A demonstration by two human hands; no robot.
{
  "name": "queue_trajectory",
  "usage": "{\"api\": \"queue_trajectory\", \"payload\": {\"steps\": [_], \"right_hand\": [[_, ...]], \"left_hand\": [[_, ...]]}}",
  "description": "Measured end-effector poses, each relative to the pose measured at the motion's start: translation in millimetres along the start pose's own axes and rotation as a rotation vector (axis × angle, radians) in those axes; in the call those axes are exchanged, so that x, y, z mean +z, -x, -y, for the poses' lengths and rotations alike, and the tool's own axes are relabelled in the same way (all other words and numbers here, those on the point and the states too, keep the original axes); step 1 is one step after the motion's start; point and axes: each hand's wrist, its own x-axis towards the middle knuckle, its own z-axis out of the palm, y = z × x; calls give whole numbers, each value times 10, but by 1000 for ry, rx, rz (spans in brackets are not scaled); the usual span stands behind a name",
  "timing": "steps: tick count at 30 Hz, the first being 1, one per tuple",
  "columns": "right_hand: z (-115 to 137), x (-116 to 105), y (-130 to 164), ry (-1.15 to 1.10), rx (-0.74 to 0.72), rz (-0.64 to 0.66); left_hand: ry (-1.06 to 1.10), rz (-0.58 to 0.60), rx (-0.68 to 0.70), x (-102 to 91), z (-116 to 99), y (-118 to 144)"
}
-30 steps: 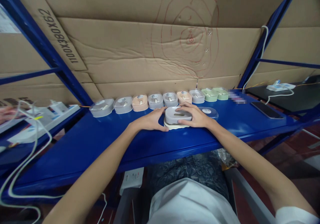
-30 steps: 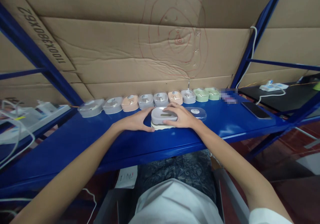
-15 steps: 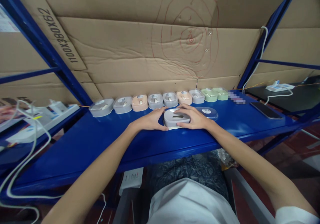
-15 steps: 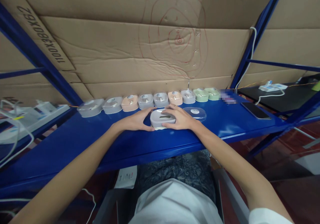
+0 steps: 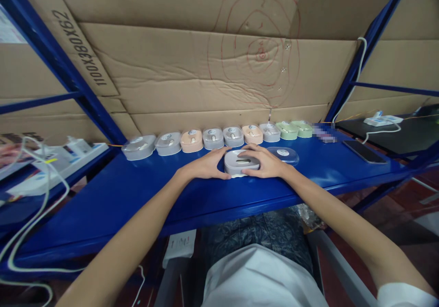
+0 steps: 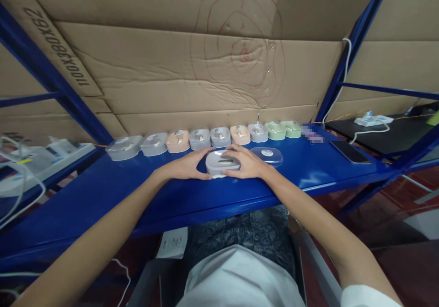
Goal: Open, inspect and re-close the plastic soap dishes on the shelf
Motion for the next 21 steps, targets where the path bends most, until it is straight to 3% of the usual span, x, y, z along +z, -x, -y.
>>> {"api": "queue_trajectory", "payload": {"steps": [10, 16, 21], "right_hand": [[-5, 5, -3, 2, -18, 26], [6, 11, 8, 1, -17, 40], [33, -4, 5, 28, -12, 55]], "left_hand": [[-2, 15, 3, -17, -58, 19], [9, 0, -68, 24, -73, 10], [-7, -40, 8, 78, -72, -10]]}}
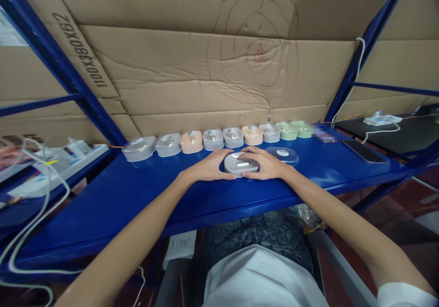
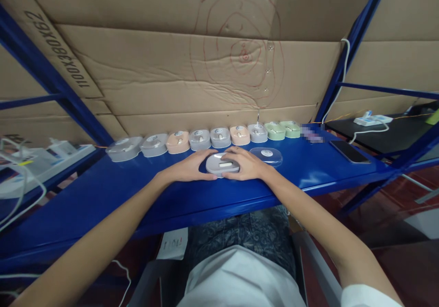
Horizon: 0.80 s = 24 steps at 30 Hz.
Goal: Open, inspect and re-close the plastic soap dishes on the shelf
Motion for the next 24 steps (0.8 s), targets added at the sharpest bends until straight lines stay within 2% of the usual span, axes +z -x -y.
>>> {"api": "queue_trajectory", "payload": {"steps": [3, 6, 12, 18, 21, 24], "right_hand": [[17, -101, 19, 28, 18, -37], [-9, -288, 104, 89, 53, -87], [-271, -609, 532, 231, 203, -50], [-496, -613, 857, 248, 265, 77], [-513, -597, 858, 226, 277, 90], [-494, -610, 783, 228, 294, 49]], "left_hand": [[8, -10, 45, 10, 3, -6], [-7, -3, 32, 4, -3, -5], [-30, 15, -1, -8, -9, -4], [-27, 18, -15, 5, 19, -5], [-23, 10, -13, 10, 36, -5], [-13, -4, -1, 18, 34, -8]]}}
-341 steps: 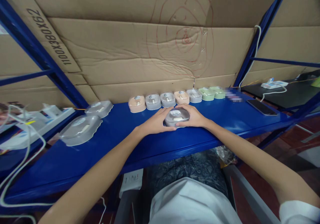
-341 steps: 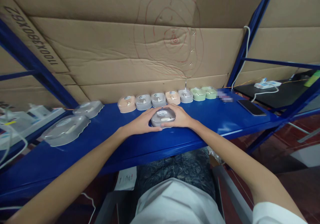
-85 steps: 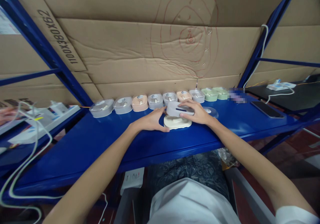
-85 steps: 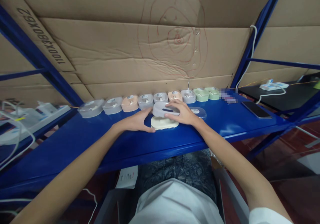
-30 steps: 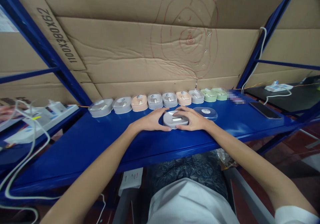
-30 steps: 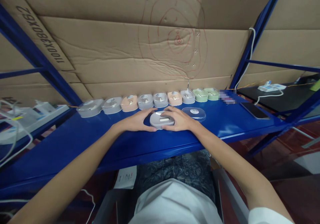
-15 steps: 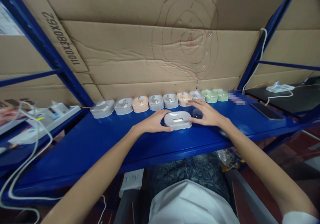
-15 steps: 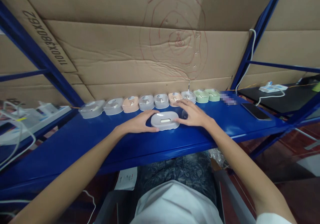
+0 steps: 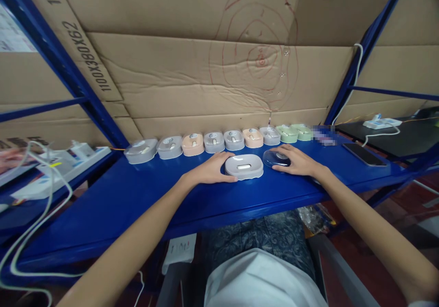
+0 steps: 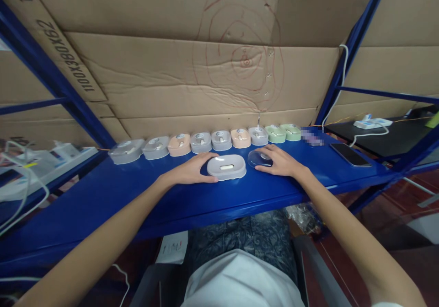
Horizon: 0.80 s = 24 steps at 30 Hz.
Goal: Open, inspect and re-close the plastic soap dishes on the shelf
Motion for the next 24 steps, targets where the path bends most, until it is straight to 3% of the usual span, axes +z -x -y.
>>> {"api": "queue_trajectory", "payload": {"steps": [6, 13, 24], "right_hand": [[314, -76, -304, -153, -66, -158], [754, 111, -693, -254, -267, -44], [789, 253, -735, -195, -302, -36]], "left_hand": [[33, -38, -40, 88, -41, -22], [163, -105, -7, 207, -3, -69], [164, -100, -17, 205, -14, -75]]}}
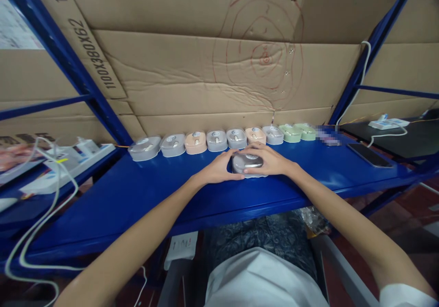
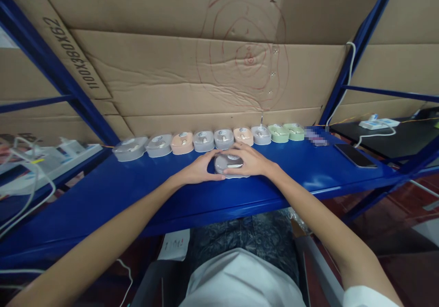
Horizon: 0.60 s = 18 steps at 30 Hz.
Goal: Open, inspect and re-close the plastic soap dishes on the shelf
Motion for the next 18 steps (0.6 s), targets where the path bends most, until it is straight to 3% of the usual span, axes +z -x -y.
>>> {"api": "queue_trajectory", "payload": {"steps": [18], "right_hand": [[-18, 128, 97, 68, 16, -62]], "left_hand": [[-47, 9, 40, -7, -32, 2]]}}
